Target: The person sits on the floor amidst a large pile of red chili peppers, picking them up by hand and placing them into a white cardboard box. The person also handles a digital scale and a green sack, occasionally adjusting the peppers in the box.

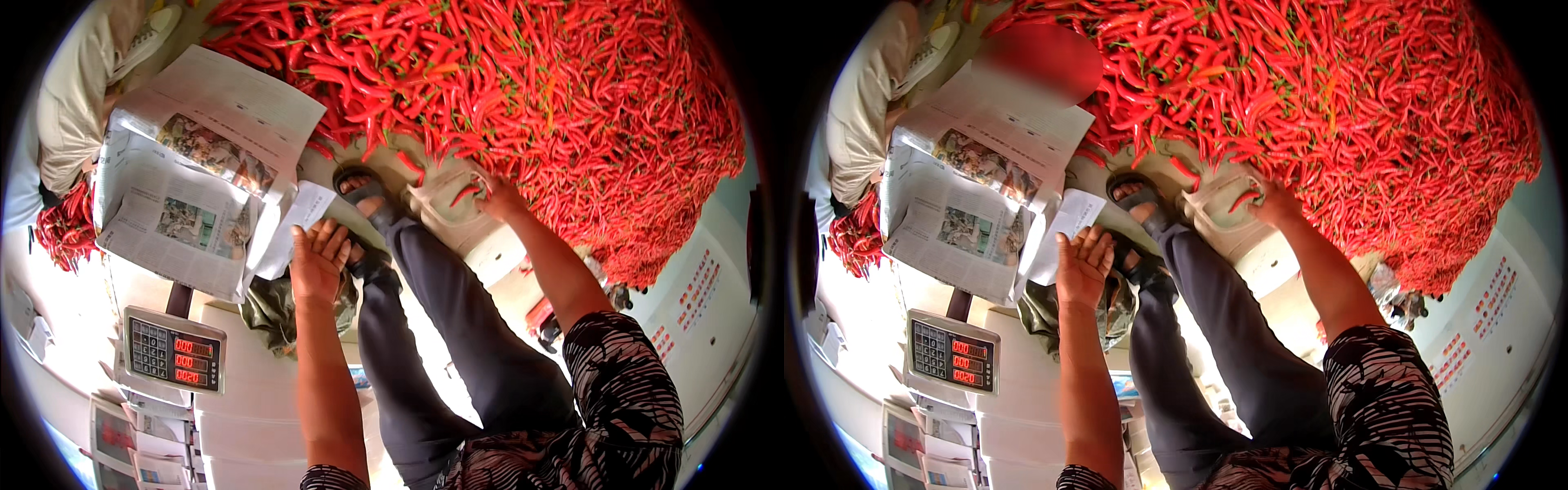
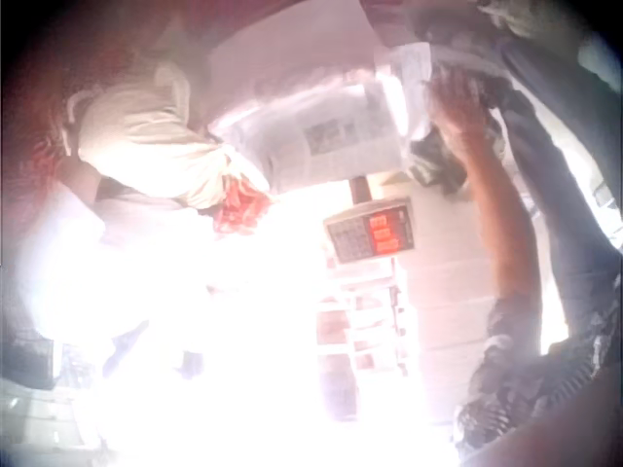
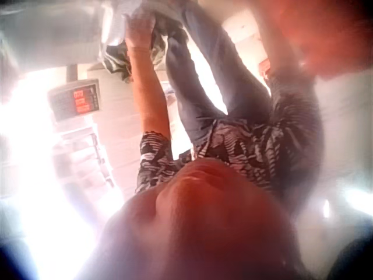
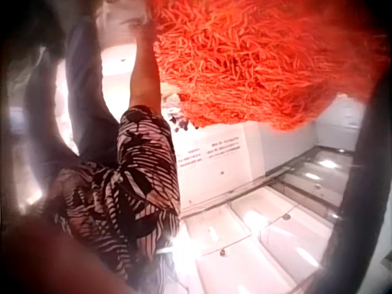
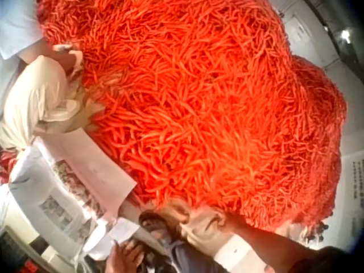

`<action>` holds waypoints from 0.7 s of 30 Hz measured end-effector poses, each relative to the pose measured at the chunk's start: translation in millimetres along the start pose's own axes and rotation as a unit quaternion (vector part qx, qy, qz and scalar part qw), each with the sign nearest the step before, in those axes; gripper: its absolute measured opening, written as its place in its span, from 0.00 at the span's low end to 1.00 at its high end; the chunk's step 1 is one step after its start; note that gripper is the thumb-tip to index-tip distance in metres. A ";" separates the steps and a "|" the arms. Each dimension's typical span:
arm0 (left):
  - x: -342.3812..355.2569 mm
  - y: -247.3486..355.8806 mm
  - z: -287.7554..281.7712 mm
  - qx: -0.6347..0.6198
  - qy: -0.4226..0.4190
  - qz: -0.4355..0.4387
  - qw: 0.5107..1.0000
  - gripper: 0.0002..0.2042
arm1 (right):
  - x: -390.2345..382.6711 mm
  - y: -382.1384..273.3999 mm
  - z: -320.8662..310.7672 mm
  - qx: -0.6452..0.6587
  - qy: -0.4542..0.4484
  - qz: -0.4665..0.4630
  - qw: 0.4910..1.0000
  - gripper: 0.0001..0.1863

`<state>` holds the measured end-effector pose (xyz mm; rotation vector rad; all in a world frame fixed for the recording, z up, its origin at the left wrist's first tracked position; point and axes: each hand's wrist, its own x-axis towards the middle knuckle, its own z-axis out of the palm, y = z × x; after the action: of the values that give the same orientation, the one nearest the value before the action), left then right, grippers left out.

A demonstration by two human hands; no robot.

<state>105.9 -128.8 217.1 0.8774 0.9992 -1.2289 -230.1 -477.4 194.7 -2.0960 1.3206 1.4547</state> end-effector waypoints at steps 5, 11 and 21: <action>-42.2 -42.5 -50.8 0.071 0.064 -0.050 0.994 0.21 | -5.4 -13.8 -3.5 0.065 -0.106 0.118 0.985 0.47; -90.5 -37.7 -103.4 0.293 0.141 -0.010 0.946 0.17 | -9.9 13.5 2.6 0.073 -0.074 0.106 0.989 0.44; -77.0 -44.2 -201.5 0.795 0.203 0.255 0.511 0.52 | -62.1 92.2 135.8 -0.111 -0.114 0.072 0.985 0.50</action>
<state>32.1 78.5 222.4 2.7383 -0.5271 -1.1597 -390.3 -407.1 209.0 -1.9177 1.2954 1.9186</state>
